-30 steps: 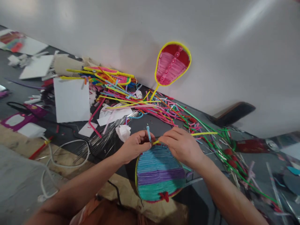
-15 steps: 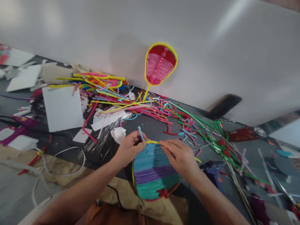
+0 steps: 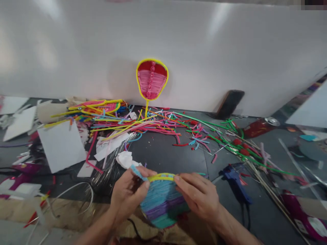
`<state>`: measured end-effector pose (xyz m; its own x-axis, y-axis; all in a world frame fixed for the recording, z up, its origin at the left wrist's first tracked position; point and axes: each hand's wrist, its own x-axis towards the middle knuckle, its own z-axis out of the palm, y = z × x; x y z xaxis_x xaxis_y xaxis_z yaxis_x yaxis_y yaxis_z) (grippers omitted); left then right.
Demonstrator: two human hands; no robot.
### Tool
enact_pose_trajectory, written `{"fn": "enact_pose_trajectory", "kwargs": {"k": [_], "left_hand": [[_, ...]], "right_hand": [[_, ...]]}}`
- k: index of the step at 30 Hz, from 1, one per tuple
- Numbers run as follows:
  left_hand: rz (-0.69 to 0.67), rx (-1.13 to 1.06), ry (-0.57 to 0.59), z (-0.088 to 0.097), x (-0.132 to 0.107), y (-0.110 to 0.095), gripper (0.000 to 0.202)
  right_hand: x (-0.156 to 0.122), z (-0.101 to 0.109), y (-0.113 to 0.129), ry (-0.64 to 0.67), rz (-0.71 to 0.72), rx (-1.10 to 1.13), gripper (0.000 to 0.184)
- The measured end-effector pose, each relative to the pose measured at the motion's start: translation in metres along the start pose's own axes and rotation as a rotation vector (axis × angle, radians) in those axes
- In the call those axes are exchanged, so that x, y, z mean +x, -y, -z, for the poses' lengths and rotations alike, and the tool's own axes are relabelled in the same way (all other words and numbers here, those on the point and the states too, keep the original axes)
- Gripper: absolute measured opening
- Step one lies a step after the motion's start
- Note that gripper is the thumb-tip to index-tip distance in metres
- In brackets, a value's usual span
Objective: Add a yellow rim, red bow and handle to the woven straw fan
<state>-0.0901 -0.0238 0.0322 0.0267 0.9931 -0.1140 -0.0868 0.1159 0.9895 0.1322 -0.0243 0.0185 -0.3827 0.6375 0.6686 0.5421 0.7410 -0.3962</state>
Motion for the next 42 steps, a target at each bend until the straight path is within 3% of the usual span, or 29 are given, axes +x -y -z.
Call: {"fn": "enact_pose_trajectory", "kwargs": {"k": [4,10,15,18,21,28,34,38,42], "left_hand": [[0.012,0.01,-0.046,-0.001,-0.018,-0.009,0.019],[0.104,0.173,0.0,0.005,-0.017,-0.006,0.02],[0.113,0.237,0.017,0.004,-0.017,-0.011,0.022],[0.141,0.267,0.08,0.004,-0.017,-0.013,0.023],[0.16,0.267,0.121,0.004,-0.017,-0.015,0.026],[0.113,0.257,0.157,-0.001,-0.019,-0.022,0.023],[0.11,0.235,0.18,0.0,-0.018,-0.021,0.026],[0.088,0.257,0.163,0.001,-0.018,-0.017,0.022],[0.1,0.268,0.139,-0.001,-0.019,-0.014,0.02]], "right_hand": [[-0.014,0.006,0.008,0.011,0.037,-0.019,0.036],[-0.025,0.007,0.011,0.046,0.043,-0.022,0.043],[-0.006,0.015,0.017,-0.023,-0.017,0.043,0.029],[0.009,0.023,0.016,0.043,-0.111,0.145,0.02],[0.021,0.033,0.009,0.116,-0.142,0.112,0.022],[0.051,0.047,-0.004,0.271,0.112,0.003,0.026],[0.063,0.047,-0.008,0.36,0.234,-0.105,0.021],[0.066,0.046,-0.009,0.374,0.273,-0.148,0.018],[0.065,0.046,-0.005,0.367,0.211,-0.096,0.021]]}}
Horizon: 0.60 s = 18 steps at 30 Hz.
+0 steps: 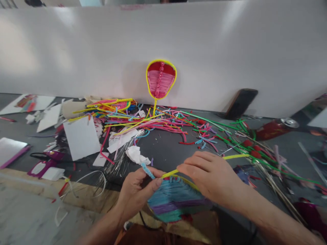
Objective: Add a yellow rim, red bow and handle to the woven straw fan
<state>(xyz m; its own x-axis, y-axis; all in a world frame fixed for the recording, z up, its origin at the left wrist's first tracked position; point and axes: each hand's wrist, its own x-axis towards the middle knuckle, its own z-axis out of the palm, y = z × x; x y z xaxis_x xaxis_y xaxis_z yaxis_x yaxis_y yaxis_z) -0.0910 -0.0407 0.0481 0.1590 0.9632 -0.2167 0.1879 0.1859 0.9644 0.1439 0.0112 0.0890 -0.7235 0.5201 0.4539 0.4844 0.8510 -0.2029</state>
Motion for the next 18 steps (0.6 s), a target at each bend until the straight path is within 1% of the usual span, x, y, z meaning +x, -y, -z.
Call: {"fn": "enact_pose_trajectory", "kwargs": {"k": [3,6,9,13,18], "left_hand": [[0.022,0.026,-0.048,-0.001,0.001,0.002,0.02],[0.03,0.072,-0.11,-0.001,0.001,0.004,0.02],[0.05,0.096,-0.141,-0.002,0.002,0.001,0.02],[0.07,0.07,-0.218,-0.005,0.003,-0.001,0.02],[0.055,-0.019,-0.207,-0.001,0.004,0.008,0.021]], "right_hand": [[-0.002,-0.003,0.007,-0.042,-0.058,0.079,0.02],[-0.009,-0.01,0.014,-0.083,-0.12,0.119,0.019],[-0.017,-0.019,0.02,-0.103,-0.19,0.114,0.019],[-0.028,-0.03,0.025,-0.138,-0.256,0.08,0.022],[-0.042,-0.043,0.029,-0.223,-0.257,0.053,0.032]]}}
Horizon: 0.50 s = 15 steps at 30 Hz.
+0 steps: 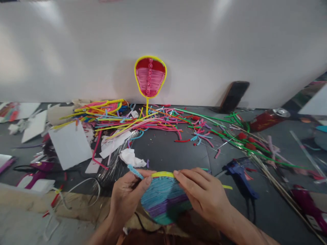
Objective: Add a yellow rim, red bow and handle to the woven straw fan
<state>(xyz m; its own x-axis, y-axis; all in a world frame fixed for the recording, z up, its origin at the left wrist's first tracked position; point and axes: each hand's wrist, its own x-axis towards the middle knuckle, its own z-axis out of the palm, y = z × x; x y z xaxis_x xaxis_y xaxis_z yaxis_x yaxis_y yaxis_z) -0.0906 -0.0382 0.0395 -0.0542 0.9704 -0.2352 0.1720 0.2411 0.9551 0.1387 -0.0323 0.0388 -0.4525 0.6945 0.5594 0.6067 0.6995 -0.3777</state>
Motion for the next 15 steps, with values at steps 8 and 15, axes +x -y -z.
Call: {"fn": "enact_pose_trajectory", "kwargs": {"k": [8,15], "left_hand": [[0.053,-0.154,-0.069,0.001,0.008,0.009,0.02],[0.123,-0.374,-0.074,0.004,0.015,0.011,0.017]], "right_hand": [[-0.024,-0.008,-0.002,-0.051,-0.086,-0.014,0.034],[-0.039,-0.011,-0.001,-0.112,-0.092,0.054,0.036]]}}
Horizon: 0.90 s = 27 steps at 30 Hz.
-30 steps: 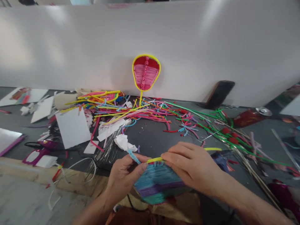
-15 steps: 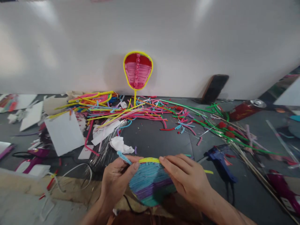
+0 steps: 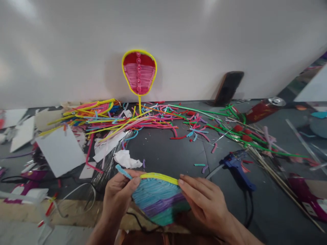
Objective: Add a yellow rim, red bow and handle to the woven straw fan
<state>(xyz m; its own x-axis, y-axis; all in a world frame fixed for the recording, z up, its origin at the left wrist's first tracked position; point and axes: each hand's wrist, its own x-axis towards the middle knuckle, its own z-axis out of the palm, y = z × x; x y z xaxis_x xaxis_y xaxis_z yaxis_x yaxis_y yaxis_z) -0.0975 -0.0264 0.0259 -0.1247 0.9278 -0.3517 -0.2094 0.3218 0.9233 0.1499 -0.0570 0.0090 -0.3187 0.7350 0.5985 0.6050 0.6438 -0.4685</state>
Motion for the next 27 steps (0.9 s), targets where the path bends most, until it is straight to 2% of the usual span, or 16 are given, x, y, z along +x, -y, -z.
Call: {"fn": "enact_pose_trajectory", "kwargs": {"k": [9,14,18,21,24,27], "left_hand": [[0.029,-0.104,0.038,0.003,0.004,0.002,0.018],[0.084,-0.079,0.006,0.0,0.008,0.002,0.021],[0.104,-0.007,0.027,-0.007,0.019,0.004,0.022],[0.145,0.076,0.113,-0.018,0.03,0.007,0.022],[0.181,0.122,0.216,-0.033,0.036,0.006,0.024],[0.145,0.165,0.298,-0.046,0.037,0.003,0.023]], "right_hand": [[-0.007,0.0,0.002,-0.006,0.013,0.043,0.031],[-0.008,-0.004,0.0,-0.023,0.017,0.1,0.034],[-0.009,-0.002,-0.01,0.048,-0.098,0.118,0.031],[0.003,0.004,-0.021,0.068,-0.19,0.034,0.025],[0.029,0.007,-0.025,0.065,-0.162,0.007,0.026],[0.052,-0.002,-0.023,0.193,-0.135,0.085,0.022]]}}
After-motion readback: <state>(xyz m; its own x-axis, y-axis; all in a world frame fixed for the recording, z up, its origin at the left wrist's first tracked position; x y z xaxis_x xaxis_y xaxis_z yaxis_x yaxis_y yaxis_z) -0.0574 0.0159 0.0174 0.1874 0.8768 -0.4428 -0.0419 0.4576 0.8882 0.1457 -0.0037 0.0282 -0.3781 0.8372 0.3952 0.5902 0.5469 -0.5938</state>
